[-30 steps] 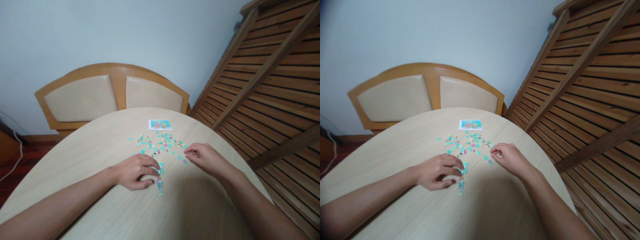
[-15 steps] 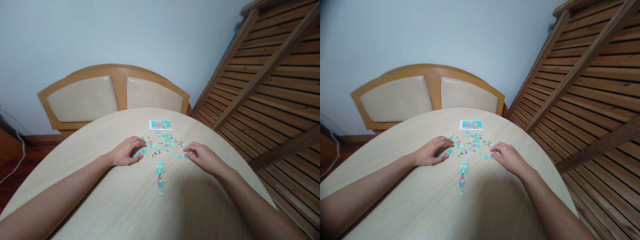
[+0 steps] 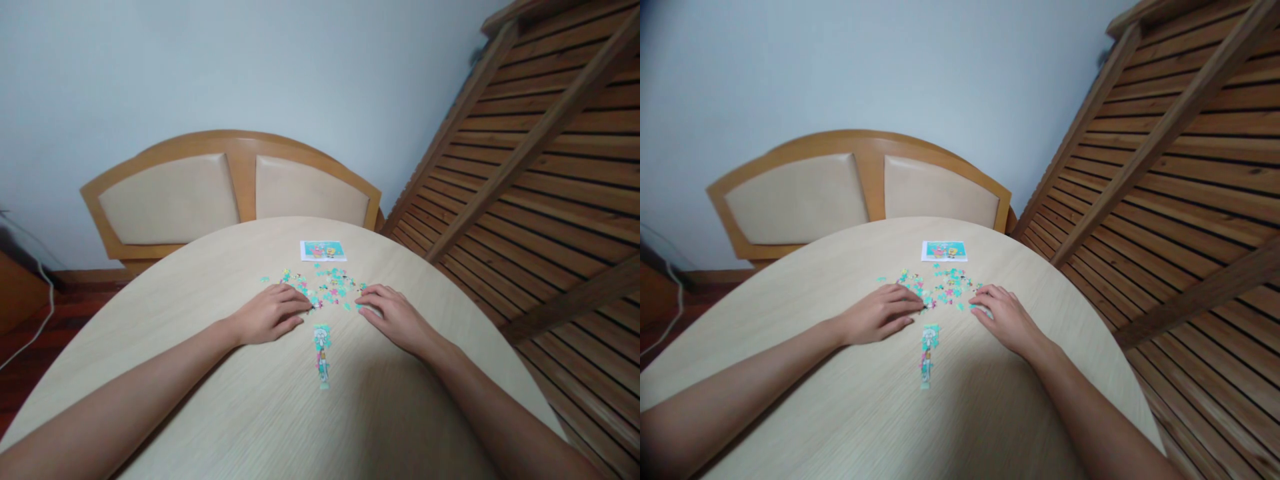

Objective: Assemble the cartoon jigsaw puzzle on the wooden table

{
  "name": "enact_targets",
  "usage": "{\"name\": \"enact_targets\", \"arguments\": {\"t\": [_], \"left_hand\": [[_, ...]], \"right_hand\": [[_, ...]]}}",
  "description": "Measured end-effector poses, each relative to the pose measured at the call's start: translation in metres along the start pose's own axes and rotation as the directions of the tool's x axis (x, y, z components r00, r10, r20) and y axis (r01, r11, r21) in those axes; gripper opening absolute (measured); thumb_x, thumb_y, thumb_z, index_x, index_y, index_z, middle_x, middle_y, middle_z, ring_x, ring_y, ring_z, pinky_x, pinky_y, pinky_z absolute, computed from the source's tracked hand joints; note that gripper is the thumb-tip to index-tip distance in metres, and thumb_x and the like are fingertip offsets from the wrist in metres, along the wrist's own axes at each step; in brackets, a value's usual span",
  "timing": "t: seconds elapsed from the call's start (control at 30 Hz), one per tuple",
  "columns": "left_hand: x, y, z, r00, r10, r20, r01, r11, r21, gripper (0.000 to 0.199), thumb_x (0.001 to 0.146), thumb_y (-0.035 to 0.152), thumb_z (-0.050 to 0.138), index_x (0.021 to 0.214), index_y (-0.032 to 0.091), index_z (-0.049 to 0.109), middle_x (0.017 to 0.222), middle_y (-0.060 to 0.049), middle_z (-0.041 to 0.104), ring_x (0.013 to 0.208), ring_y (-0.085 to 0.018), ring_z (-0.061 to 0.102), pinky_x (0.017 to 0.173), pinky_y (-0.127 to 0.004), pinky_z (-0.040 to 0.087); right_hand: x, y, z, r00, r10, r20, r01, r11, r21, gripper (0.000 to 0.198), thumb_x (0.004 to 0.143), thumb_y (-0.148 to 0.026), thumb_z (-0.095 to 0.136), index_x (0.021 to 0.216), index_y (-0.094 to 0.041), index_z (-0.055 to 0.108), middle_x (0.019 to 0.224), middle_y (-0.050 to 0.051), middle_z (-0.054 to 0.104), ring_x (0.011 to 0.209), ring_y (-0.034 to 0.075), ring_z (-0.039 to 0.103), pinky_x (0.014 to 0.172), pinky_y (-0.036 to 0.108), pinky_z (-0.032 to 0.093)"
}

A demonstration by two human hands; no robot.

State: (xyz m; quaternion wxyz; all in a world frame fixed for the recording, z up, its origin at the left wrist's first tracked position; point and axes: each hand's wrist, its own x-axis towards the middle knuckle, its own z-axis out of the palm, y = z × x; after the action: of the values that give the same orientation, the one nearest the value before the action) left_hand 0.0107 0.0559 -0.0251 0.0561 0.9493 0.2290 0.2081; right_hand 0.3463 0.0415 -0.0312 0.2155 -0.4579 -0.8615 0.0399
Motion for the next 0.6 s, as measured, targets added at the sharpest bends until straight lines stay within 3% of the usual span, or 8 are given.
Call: {"name": "enact_targets", "arguments": {"t": [0.2,0.43,0.53,0.6], "left_hand": [[0.003,0.005,-0.001,0.997,0.077,0.018,-0.077,0.996,0.042,0.022,0.103,0.03,0.05,0.111,0.02,0.068,0.115,-0.007,0.072,0.11,-0.023,0.061,0.1,-0.04,0.044],[0.001,0.007,0.0,1.0,-0.006,-0.006,0.007,0.994,0.111,0.021,0.102,0.03,0.05,0.098,0.021,0.068,0.1,-0.005,0.073,0.099,-0.021,0.064,0.092,-0.038,0.047],[-0.001,0.001,0.002,0.99,-0.125,-0.065,0.131,0.985,0.108,0.022,0.099,0.03,0.053,0.112,0.02,0.067,0.115,-0.008,0.071,0.108,-0.024,0.063,0.096,-0.04,0.049],[-0.001,-0.002,0.004,0.983,-0.167,-0.081,0.174,0.98,0.095,0.035,0.097,0.034,0.056,0.129,0.019,0.06,0.132,-0.01,0.065,0.121,-0.026,0.059,0.103,-0.044,0.047]], "right_hand": [[0.001,-0.015,0.006,0.992,-0.127,0.019,0.127,0.992,0.017,0.021,0.098,-0.03,0.059,0.113,-0.024,0.072,0.122,0.01,0.068,0.114,0.026,0.063,0.097,0.044,0.049],[-0.001,-0.033,0.004,0.968,-0.167,0.186,0.16,0.986,0.048,0.038,0.102,-0.041,0.053,0.135,-0.027,0.063,0.143,0.009,0.06,0.132,0.029,0.052,0.111,0.051,0.038],[-0.001,-0.033,0.004,0.968,-0.165,0.187,0.157,0.986,0.058,0.037,0.101,-0.041,0.054,0.134,-0.026,0.064,0.142,0.009,0.061,0.132,0.029,0.052,0.111,0.051,0.038],[0.0,-0.032,0.004,0.97,-0.173,0.171,0.163,0.984,0.07,0.036,0.101,-0.04,0.054,0.132,-0.025,0.065,0.139,0.01,0.063,0.13,0.028,0.054,0.11,0.05,0.039]]}}
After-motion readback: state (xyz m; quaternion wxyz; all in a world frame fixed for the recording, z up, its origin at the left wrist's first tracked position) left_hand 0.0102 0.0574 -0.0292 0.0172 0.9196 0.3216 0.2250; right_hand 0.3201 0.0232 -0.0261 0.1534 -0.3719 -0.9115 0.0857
